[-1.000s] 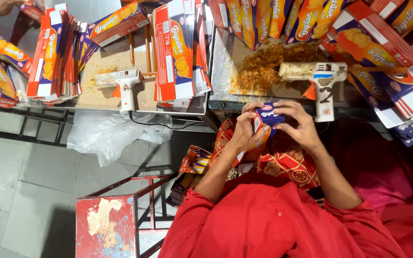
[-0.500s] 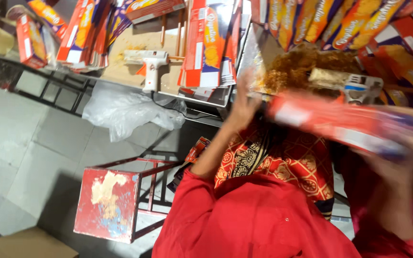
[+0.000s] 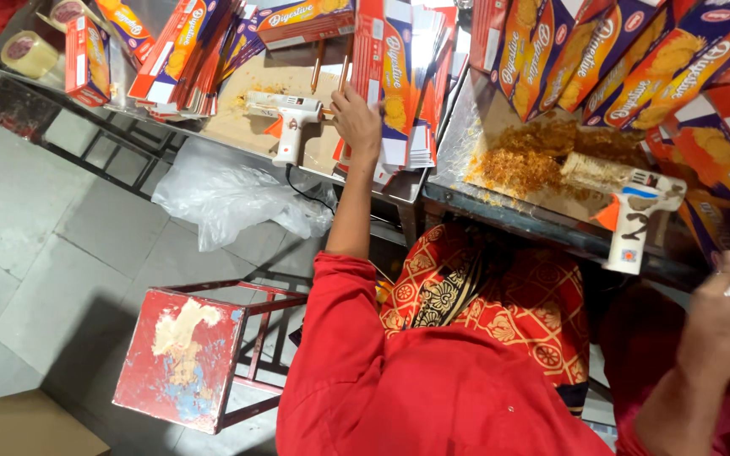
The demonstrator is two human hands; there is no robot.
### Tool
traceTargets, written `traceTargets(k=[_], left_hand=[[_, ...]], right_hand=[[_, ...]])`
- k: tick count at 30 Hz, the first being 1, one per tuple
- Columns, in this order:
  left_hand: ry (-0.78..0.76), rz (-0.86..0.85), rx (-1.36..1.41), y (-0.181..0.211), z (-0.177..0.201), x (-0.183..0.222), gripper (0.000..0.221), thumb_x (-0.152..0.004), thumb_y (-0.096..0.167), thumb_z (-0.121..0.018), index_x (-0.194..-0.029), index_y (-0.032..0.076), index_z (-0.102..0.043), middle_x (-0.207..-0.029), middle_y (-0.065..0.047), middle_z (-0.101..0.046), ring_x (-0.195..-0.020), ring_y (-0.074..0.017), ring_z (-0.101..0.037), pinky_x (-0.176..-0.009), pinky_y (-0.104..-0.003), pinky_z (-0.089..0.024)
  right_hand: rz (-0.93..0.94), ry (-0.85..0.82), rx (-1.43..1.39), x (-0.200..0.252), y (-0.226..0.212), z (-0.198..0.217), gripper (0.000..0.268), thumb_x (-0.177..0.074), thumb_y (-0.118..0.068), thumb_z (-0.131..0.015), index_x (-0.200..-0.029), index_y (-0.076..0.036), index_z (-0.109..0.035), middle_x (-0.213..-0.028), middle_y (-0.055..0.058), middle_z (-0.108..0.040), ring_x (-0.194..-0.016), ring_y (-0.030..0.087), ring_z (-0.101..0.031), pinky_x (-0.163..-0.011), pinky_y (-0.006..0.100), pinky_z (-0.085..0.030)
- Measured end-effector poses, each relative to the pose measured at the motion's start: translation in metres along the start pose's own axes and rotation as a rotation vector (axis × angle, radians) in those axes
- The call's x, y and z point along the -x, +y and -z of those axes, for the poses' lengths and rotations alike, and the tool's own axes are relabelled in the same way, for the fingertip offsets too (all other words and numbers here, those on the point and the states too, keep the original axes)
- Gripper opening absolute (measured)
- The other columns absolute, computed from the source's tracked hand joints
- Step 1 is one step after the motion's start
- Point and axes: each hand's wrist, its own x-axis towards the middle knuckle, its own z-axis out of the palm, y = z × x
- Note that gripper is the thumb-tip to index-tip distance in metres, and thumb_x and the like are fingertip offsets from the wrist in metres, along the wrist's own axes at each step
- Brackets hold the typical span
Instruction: The person folds flat cardboard boxes into shape, applies glue with a handheld applicator to the flaps, and presses them together to secure the assembly.
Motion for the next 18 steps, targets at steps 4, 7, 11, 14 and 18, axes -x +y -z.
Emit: traceTargets(k=[4, 7, 11, 14, 18], left_hand=[[-0.081, -0.199, 0.424, 0.017, 0.053, 0.027, 0.033, -0.099, 0.022, -0.075, -0.119, 0.000, -0.061, -0.113, -0.020, -0.064, -0.103, -0.0351, -0.065, -0.088, -0.046, -0.051], [-0.432, -0.108, 0.684, 0.028, 0.115, 0.088, 0.030, -0.099, 0.017, -0.067, -0.121, -0.002, -0.060, -0.091, -0.020, -0.069, -0.079, -0.0275, -0.069, -0.072, -0.041, -0.052], [-0.754, -0.290, 1.050, 0.052, 0.175, 0.164, 0.047, -0.086, 0.005, -0.070, -0.132, 0.003, -0.058, -0.105, -0.018, -0.067, -0.087, -0.0146, -0.065, -0.075, -0.033, -0.060], [-0.840, -0.425, 0.939, 0.069, 0.185, 0.193, 0.043, -0.093, 0.006, -0.070, -0.134, 0.006, -0.060, -0.103, -0.014, -0.075, -0.091, -0.0121, -0.071, -0.081, -0.030, -0.059], [-0.939, -0.198, 0.847, 0.073, 0.172, 0.211, 0.036, -0.100, 0.003, -0.063, -0.135, 0.008, -0.061, -0.094, -0.013, -0.076, -0.081, -0.0102, -0.071, -0.076, -0.029, -0.058]], right_hand=[[0.409, 0.035, -0.172, -0.001, -0.042, -0.005, 0.038, -0.099, 0.007, -0.076, -0.134, 0.002, -0.062, -0.145, 0.021, -0.059, -0.140, 0.038, -0.057, -0.117, 0.046, -0.049], [0.438, -0.041, -0.385, -0.011, -0.076, 0.005, 0.038, -0.103, 0.003, -0.075, -0.137, -0.001, -0.059, -0.152, 0.020, -0.058, -0.147, 0.034, -0.055, -0.123, 0.043, -0.047], [0.464, 0.055, -0.643, -0.029, -0.109, -0.001, 0.056, -0.100, -0.007, -0.072, -0.146, 0.001, -0.042, -0.151, 0.027, -0.040, -0.144, 0.040, -0.042, -0.119, 0.048, -0.042], [0.511, 0.012, -0.462, -0.035, -0.114, -0.018, 0.059, -0.104, -0.005, -0.076, -0.152, 0.004, -0.043, -0.151, 0.024, -0.052, -0.150, 0.038, -0.049, -0.125, 0.050, -0.041], [0.550, 0.143, -0.220, -0.028, -0.111, -0.038, 0.042, -0.104, 0.002, -0.075, -0.143, 0.001, -0.058, -0.144, 0.019, -0.064, -0.142, 0.036, -0.057, -0.121, 0.049, -0.043]])
